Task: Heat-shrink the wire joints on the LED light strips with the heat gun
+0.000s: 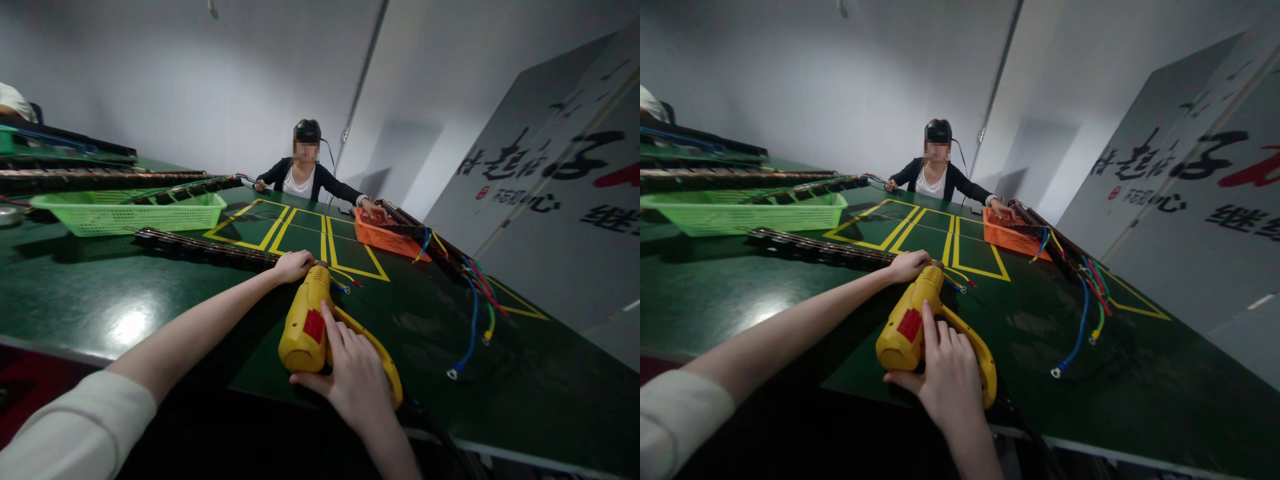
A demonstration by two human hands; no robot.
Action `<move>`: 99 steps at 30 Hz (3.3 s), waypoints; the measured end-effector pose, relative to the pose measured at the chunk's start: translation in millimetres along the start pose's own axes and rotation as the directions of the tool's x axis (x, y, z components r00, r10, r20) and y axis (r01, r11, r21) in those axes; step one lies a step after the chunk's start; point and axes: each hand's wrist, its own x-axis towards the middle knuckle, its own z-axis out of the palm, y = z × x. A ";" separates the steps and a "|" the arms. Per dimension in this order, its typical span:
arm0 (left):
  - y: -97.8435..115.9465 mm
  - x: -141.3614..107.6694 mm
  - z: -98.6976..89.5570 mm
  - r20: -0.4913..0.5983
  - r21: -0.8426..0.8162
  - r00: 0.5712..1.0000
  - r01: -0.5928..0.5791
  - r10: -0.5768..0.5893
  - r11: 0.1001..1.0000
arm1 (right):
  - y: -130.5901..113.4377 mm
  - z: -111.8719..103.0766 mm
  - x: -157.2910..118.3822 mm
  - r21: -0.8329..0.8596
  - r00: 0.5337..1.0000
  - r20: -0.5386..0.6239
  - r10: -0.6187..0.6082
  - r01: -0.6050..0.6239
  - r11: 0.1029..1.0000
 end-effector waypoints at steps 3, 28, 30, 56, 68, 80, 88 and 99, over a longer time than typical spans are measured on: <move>0.2 -0.7 0.7 -0.006 -0.003 1.000 -0.001 0.001 1.000 | 4.5 -2.8 -4.1 -0.009 0.999 0.022 0.024 -0.024 1.000; 8.3 0.6 -17.5 0.177 -0.186 0.964 0.233 -0.201 0.955 | 8.8 -1.8 -12.4 -0.131 0.989 -0.060 0.136 -0.143 0.981; 6.7 2.5 -16.5 0.191 -0.211 0.960 0.244 -0.205 0.947 | 1.4 -1.0 -7.1 -0.083 0.994 -0.037 0.104 -0.106 0.991; 3.9 1.8 -15.8 0.199 -0.257 0.955 0.269 -0.221 0.928 | 20.6 -2.9 -27.7 -0.170 0.979 -0.084 0.188 -0.200 0.965; 4.5 2.9 -15.6 0.207 -0.239 0.951 0.276 -0.229 0.931 | -5.0 3.4 -1.0 -0.064 0.996 -0.039 0.076 -0.079 0.995; 0.6 3.2 -13.9 0.190 -0.264 0.966 0.224 -0.177 0.938 | -11.1 4.3 5.6 0.010 1.000 0.001 0.031 -0.031 0.999; 2.5 0.4 -15.1 0.167 -0.296 0.969 0.224 -0.180 0.929 | 8.0 0.4 -4.5 -0.070 0.994 -0.027 0.104 -0.106 0.992; 5.8 -2.6 -18.0 0.158 -0.319 0.968 0.238 -0.196 0.917 | 27.3 -2.5 -12.6 -0.222 0.972 -0.070 0.226 -0.236 0.946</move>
